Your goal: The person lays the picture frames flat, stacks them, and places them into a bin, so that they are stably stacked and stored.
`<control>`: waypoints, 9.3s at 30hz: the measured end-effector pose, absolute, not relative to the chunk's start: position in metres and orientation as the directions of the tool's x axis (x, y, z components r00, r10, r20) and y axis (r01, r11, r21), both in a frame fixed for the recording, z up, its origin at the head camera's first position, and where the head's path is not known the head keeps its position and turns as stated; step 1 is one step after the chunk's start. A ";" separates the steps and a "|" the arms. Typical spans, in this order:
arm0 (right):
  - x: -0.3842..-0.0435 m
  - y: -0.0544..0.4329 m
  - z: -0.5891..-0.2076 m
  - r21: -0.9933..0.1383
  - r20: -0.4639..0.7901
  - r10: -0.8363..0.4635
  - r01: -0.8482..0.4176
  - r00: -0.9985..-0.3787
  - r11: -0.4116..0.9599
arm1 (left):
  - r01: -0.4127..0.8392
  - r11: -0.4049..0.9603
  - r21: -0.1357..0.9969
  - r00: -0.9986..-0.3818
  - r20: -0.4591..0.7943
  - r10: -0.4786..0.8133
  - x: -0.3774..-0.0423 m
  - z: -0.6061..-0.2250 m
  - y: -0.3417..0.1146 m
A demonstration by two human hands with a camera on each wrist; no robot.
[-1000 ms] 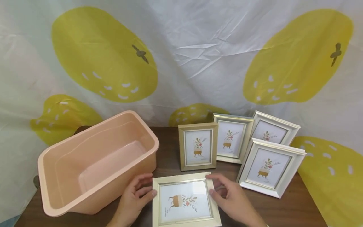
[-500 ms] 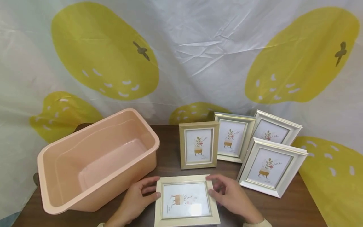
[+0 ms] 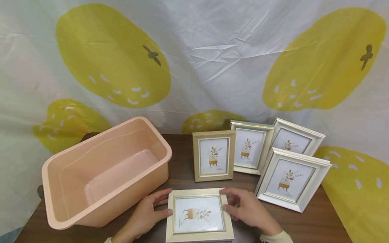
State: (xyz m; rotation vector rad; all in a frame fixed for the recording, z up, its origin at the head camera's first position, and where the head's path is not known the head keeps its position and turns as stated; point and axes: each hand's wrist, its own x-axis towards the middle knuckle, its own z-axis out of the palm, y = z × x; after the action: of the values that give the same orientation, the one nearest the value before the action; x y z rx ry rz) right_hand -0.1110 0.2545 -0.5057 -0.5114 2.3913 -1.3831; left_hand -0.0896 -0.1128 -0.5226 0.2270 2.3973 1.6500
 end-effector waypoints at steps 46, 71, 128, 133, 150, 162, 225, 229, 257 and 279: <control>-0.192 0.244 -0.441 -0.893 0.345 0.059 -0.308 -0.937 0.329 | 0.068 0.485 0.872 -0.962 -0.071 0.263 -0.087 -0.518 -0.112; -0.220 0.245 -0.461 -0.878 0.323 -0.067 -0.325 -0.944 0.351 | 0.039 0.458 0.888 -0.959 -0.095 0.266 -0.088 -0.521 -0.113; -0.171 0.244 -0.408 -0.879 0.473 -0.037 -0.474 -0.880 0.048 | 0.129 0.410 0.903 -0.969 0.027 0.247 -0.090 -0.495 -0.098; -0.157 0.243 -0.406 -0.863 0.505 -0.064 -0.506 -0.861 -0.008 | 0.196 0.253 0.948 -0.960 0.132 0.248 -0.094 -0.480 -0.088; -0.115 0.232 -0.401 -0.865 0.500 -0.162 -0.498 -0.851 -0.054 | 0.382 -0.076 0.921 -0.800 0.370 0.472 -0.112 -0.447 -0.087; -0.109 0.224 -0.406 -0.760 0.629 -0.202 -0.539 -0.751 -0.362 | 0.324 -0.208 0.923 -0.634 0.375 0.676 -0.119 -0.452 -0.086; -0.104 0.254 -0.422 -0.855 0.379 -0.382 -0.477 -0.843 0.205 | 0.013 -0.184 0.983 -0.942 0.074 0.327 -0.095 -0.471 -0.107; -0.102 0.256 -0.431 -0.839 0.343 -0.388 -0.465 -0.855 0.283 | -0.037 -0.164 0.986 -0.968 0.005 0.252 -0.096 -0.471 -0.105; -0.085 0.256 -0.495 -0.882 0.319 -0.321 -0.403 -0.892 0.243 | -0.112 -0.067 0.991 -0.930 -0.081 0.360 -0.084 -0.489 -0.105; -0.078 0.260 -0.505 -0.943 0.152 -0.484 -0.274 -0.862 0.191 | -0.058 0.171 0.984 -0.949 -0.108 0.295 -0.082 -0.499 -0.117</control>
State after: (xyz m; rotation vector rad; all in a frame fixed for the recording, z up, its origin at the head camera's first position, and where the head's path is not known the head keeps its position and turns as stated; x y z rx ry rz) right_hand -0.0779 0.2601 -0.5052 -0.7349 2.2799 -1.7428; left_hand -0.0816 -0.1170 -0.4986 0.2278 2.1758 1.8482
